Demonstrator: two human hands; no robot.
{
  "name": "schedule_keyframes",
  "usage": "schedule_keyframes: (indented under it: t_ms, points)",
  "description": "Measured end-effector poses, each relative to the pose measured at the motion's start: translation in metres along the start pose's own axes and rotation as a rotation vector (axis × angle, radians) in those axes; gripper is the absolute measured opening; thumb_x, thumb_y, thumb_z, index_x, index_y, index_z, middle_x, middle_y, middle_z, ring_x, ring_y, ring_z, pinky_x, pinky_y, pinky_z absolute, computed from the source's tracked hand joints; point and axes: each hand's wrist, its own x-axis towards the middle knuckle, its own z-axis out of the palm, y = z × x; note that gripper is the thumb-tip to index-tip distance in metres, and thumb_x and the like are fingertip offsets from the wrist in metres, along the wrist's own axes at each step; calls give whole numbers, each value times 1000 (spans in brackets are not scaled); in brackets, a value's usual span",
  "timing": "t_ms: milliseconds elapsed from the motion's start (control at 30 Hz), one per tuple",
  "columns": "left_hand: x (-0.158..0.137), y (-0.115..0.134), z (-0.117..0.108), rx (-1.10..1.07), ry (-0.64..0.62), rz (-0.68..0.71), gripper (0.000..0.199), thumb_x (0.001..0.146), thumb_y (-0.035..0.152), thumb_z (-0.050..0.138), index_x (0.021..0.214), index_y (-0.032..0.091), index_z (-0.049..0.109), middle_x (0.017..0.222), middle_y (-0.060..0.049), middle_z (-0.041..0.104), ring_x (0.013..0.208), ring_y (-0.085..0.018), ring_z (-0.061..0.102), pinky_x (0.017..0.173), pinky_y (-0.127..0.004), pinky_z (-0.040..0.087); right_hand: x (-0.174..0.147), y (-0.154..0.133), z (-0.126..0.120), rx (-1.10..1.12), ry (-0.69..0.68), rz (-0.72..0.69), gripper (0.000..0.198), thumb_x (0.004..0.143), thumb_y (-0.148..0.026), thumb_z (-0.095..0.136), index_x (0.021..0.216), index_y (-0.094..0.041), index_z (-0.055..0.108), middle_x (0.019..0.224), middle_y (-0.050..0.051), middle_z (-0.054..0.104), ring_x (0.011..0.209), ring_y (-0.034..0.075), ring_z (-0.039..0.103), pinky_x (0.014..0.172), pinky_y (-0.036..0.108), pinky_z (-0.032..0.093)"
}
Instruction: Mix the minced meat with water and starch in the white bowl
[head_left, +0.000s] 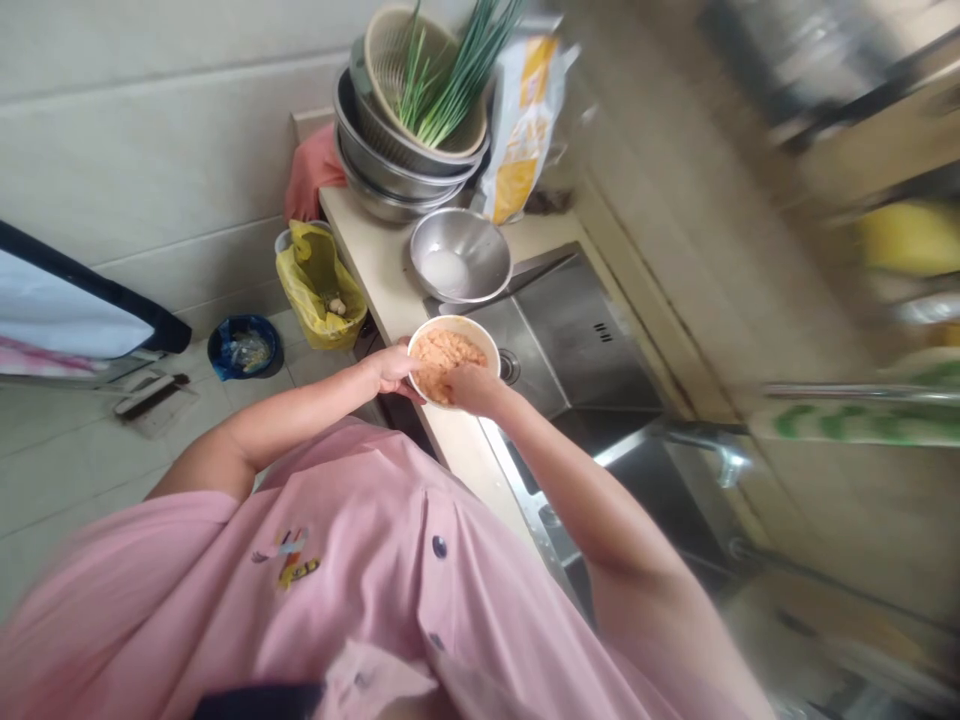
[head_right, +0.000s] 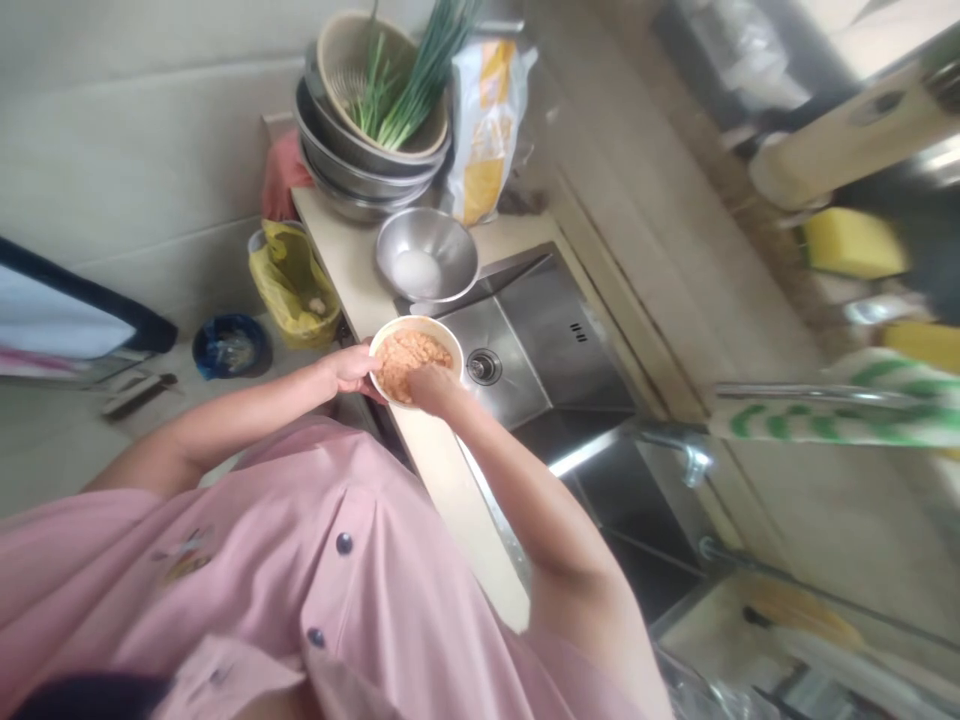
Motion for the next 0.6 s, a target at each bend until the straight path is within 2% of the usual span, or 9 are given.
schedule_keyframes:
  t_ms: [100, 167, 233, 300, 367, 500, 600]
  points:
    - [-2, 1, 1, -6, 9, -7, 59, 85, -5, 62, 139, 17, 62, 92, -6, 79, 75, -25, 80, 92, -62, 70, 2, -2, -3, 35, 22, -19, 48, 107, -11, 52, 148, -17, 77, 141, 16, 79, 130, 31, 75, 118, 40, 55]
    - [-2, 1, 1, -22, 14, -5, 62, 84, -6, 62, 141, 19, 62, 91, -5, 78, 76, -24, 80, 91, -61, 70, 2, -3, -6, 30, 53, 52, 50, 109, -12, 48, 151, -15, 75, 142, 18, 78, 130, 32, 74, 116, 41, 56]
    - [-1, 1, 1, -27, 16, -3, 60, 84, -5, 65, 138, 19, 63, 91, -5, 78, 76, -25, 80, 91, -62, 70, -1, -3, -7, 7, 20, 95, 47, 109, -16, 52, 150, -15, 75, 143, 19, 77, 131, 34, 74, 116, 43, 56]
    - [1, 0, 0, -26, 10, 8, 54, 83, -2, 72, 133, 18, 65, 94, -6, 78, 79, -27, 81, 89, -63, 70, -7, -5, -8, -6, -44, 71, 46, 108, -17, 57, 150, -16, 76, 141, 19, 78, 131, 35, 74, 116, 41, 56]
    - [2, -2, -2, -31, -2, 17, 52, 83, 3, 78, 131, 18, 65, 100, -8, 78, 83, -29, 81, 87, -62, 71, -14, -6, -12, 7, -41, 60, 48, 108, -15, 56, 153, -17, 74, 140, 17, 78, 131, 32, 74, 115, 38, 55]
    - [1, -7, -4, -43, 9, 18, 73, 80, 3, 80, 145, 23, 53, 127, -13, 74, 94, -30, 81, 84, -58, 72, -26, -1, -29, 41, 140, 265, 52, 109, -11, 45, 152, -19, 72, 142, 18, 77, 129, 32, 75, 105, 36, 57]
    - [-4, -11, -3, -51, 38, 38, 94, 75, -1, 81, 155, 29, 41, 148, -15, 62, 99, -30, 80, 81, -55, 74, -22, 6, -34, 61, 255, 371, 48, 108, -9, 39, 142, -11, 73, 136, 23, 77, 124, 34, 76, 100, 37, 57]
